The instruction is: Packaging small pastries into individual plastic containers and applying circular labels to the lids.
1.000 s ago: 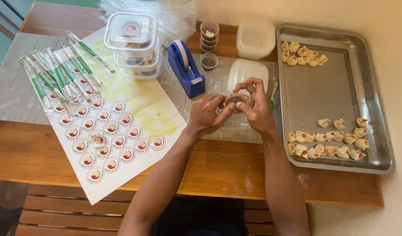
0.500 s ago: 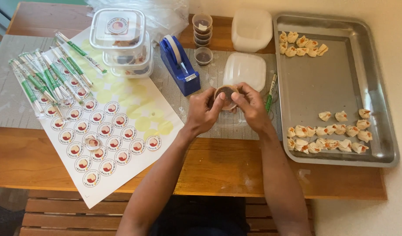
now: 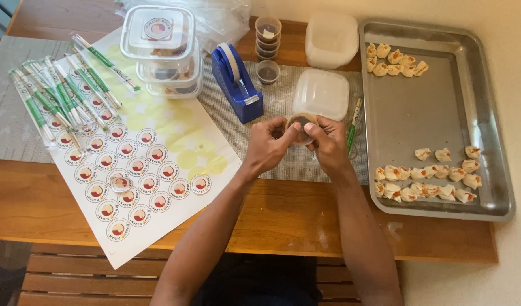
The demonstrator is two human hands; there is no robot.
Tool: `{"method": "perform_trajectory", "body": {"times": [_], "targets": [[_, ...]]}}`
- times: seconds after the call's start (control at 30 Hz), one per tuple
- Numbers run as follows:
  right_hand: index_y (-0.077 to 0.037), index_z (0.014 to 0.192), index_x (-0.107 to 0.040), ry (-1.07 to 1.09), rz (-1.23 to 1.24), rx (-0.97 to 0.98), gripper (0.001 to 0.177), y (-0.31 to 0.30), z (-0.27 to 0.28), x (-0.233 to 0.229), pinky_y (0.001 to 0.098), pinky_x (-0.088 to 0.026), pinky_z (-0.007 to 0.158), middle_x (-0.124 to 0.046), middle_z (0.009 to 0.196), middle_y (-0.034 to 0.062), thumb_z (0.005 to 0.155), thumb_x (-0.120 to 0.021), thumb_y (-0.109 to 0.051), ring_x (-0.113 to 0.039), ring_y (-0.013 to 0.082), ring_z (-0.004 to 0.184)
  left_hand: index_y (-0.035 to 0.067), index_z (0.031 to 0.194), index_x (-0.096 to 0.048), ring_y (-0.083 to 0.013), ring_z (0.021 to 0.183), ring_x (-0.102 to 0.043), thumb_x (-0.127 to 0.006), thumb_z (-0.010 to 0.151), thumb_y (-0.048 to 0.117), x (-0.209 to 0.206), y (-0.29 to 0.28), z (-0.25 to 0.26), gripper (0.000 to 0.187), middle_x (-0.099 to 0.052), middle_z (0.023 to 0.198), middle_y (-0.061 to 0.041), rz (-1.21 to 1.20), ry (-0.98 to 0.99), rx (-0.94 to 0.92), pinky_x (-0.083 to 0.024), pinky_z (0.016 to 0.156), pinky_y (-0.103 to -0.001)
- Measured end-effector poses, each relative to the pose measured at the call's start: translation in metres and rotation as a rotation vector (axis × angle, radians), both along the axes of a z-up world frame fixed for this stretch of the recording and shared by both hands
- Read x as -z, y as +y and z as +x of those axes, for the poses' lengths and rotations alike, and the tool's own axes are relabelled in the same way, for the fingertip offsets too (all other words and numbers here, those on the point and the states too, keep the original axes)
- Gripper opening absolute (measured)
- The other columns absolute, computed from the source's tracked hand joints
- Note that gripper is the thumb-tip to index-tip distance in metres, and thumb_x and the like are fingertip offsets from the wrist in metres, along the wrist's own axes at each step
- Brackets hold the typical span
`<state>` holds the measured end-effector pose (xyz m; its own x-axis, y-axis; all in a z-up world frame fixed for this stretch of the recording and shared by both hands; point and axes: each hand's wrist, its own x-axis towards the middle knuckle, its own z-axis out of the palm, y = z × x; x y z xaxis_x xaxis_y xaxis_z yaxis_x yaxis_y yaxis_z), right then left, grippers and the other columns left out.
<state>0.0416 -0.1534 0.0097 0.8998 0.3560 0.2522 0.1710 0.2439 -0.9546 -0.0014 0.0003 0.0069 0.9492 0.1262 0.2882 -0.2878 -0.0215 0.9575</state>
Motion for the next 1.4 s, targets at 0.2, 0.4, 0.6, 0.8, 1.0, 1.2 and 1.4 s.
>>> {"method": "perform_trajectory", "body": {"times": [0.2,0.4,0.6,0.8,1.0,1.2,1.4], "targets": [[0.0,0.075,-0.063,-0.029,-0.075,-0.023,0.021,-0.006,0.002,-0.004,0.0229,-0.044,0.042,-0.056,0.058,0.009,0.09,-0.067,-0.015,-0.054,0.0093,0.05,0.004,0.08,-0.069,-0.0133,0.051,-0.053,-0.062,0.095,0.023,-0.027,-0.002,-0.007,0.026,-0.061,0.057,-0.01,-0.06,0.03,0.09,-0.045,0.048,-0.025],[0.002,0.084,-0.066,0.053,-0.039,-0.132,0.026,-0.007,-0.004,-0.02,0.026,-0.046,0.045,-0.061,0.061,0.0126,0.092,-0.063,-0.023,-0.058,0.0144,0.049,0.005,0.072,-0.069,-0.008,0.052,-0.05,-0.068,0.089,0.018,-0.016,0.0,-0.005,0.021,-0.057,0.053,-0.004,-0.078,-0.014,0.047,-0.039,0.046,-0.023],[0.0,0.081,-0.065,0.005,-0.105,-0.108,0.02,-0.013,0.005,-0.002,0.0237,-0.046,0.047,-0.059,0.061,0.0109,0.09,-0.065,-0.018,-0.056,0.0113,0.052,0.005,0.073,-0.068,-0.0096,0.052,-0.05,-0.069,0.089,0.016,-0.002,0.002,0.0,0.02,-0.058,0.054,-0.006,-0.077,0.011,0.074,-0.04,0.046,-0.023],[-0.001,0.076,-0.063,0.022,-0.069,-0.058,0.018,-0.007,0.001,0.0,0.0216,-0.039,0.044,-0.054,0.053,0.0081,0.089,-0.064,-0.013,-0.051,0.0096,0.045,0.005,0.073,-0.069,-0.0078,0.049,-0.048,-0.07,0.089,0.018,0.009,0.002,0.004,0.021,-0.057,0.053,-0.004,-0.089,0.045,0.057,-0.039,0.045,-0.021],[-0.001,0.077,-0.065,0.032,-0.071,-0.019,0.02,-0.006,0.005,0.0,0.0227,-0.039,0.042,-0.056,0.052,0.0095,0.089,-0.063,-0.017,-0.051,0.0091,0.041,0.005,0.075,-0.071,-0.0062,0.043,-0.053,-0.075,0.089,0.022,-0.002,-0.002,0.002,0.023,-0.062,0.053,-0.006,-0.136,0.09,0.042,-0.043,0.044,-0.019],[-0.002,0.077,-0.066,0.04,-0.186,-0.063,0.017,-0.021,0.009,0.005,0.0226,-0.045,0.045,-0.058,0.056,0.0083,0.086,-0.063,-0.016,-0.054,0.0099,0.048,0.002,0.082,-0.075,-0.0085,0.043,-0.05,-0.064,0.094,0.021,-0.014,0.002,-0.003,0.025,-0.056,0.048,-0.007,-0.078,0.105,0.103,-0.044,0.046,-0.022],[0.002,0.094,-0.068,-0.076,-0.217,-0.036,0.013,-0.015,0.005,-0.019,0.0238,-0.049,0.056,-0.066,0.077,0.0108,0.091,-0.066,-0.01,-0.064,0.0128,0.068,0.004,0.079,-0.076,-0.0076,0.047,-0.052,-0.069,0.09,0.017,0.008,0.005,0.003,0.018,-0.064,0.052,-0.007,0.093,0.027,0.014,-0.043,0.047,-0.022]]}}
